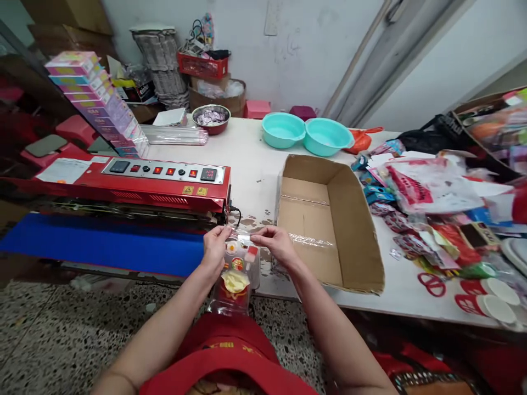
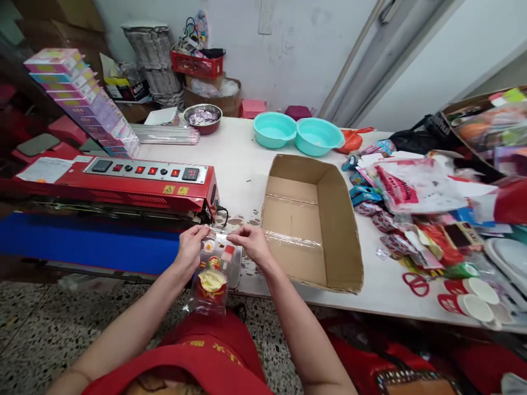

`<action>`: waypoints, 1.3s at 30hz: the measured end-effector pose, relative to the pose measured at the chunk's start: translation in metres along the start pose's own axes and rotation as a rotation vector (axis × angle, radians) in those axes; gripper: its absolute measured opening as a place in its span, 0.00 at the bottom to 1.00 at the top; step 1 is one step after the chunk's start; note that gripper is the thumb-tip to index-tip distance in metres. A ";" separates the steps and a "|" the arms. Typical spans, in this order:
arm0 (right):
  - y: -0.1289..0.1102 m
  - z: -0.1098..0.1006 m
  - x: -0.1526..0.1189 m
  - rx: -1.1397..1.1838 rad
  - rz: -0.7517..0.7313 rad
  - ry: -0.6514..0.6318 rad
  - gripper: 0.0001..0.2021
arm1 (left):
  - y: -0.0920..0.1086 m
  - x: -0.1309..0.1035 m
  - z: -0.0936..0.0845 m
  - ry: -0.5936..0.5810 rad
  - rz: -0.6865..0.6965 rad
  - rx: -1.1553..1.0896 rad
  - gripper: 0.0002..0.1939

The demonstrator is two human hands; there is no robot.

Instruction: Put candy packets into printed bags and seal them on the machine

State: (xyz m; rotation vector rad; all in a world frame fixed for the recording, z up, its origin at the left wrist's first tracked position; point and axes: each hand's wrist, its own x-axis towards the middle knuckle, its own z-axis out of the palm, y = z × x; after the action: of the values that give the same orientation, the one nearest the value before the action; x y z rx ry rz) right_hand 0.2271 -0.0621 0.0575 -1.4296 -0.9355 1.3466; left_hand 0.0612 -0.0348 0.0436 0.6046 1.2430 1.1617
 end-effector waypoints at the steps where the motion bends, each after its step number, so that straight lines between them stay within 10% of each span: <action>1: 0.000 0.002 0.006 0.008 0.017 -0.001 0.18 | -0.001 0.006 -0.001 0.007 -0.006 -0.003 0.18; 16: 0.029 0.033 0.065 0.113 0.180 0.127 0.27 | 0.001 0.033 -0.046 -0.001 -0.341 -0.003 0.27; 25: 0.039 0.084 0.092 0.230 0.223 0.181 0.28 | 0.007 0.061 -0.083 0.152 -0.213 -0.047 0.22; 34: 0.046 0.067 0.016 0.143 0.158 0.210 0.25 | 0.032 0.098 -0.168 0.430 0.114 0.124 0.20; 39: 0.053 0.048 -0.039 0.055 0.183 0.263 0.24 | 0.043 0.056 -0.232 0.659 0.386 0.308 0.22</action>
State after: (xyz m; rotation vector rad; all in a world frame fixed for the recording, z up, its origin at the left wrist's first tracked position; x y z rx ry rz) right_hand 0.1715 -0.1081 0.0192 -1.6338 -0.6048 1.2657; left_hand -0.1757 -0.0199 -0.0057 0.7407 1.9497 1.5773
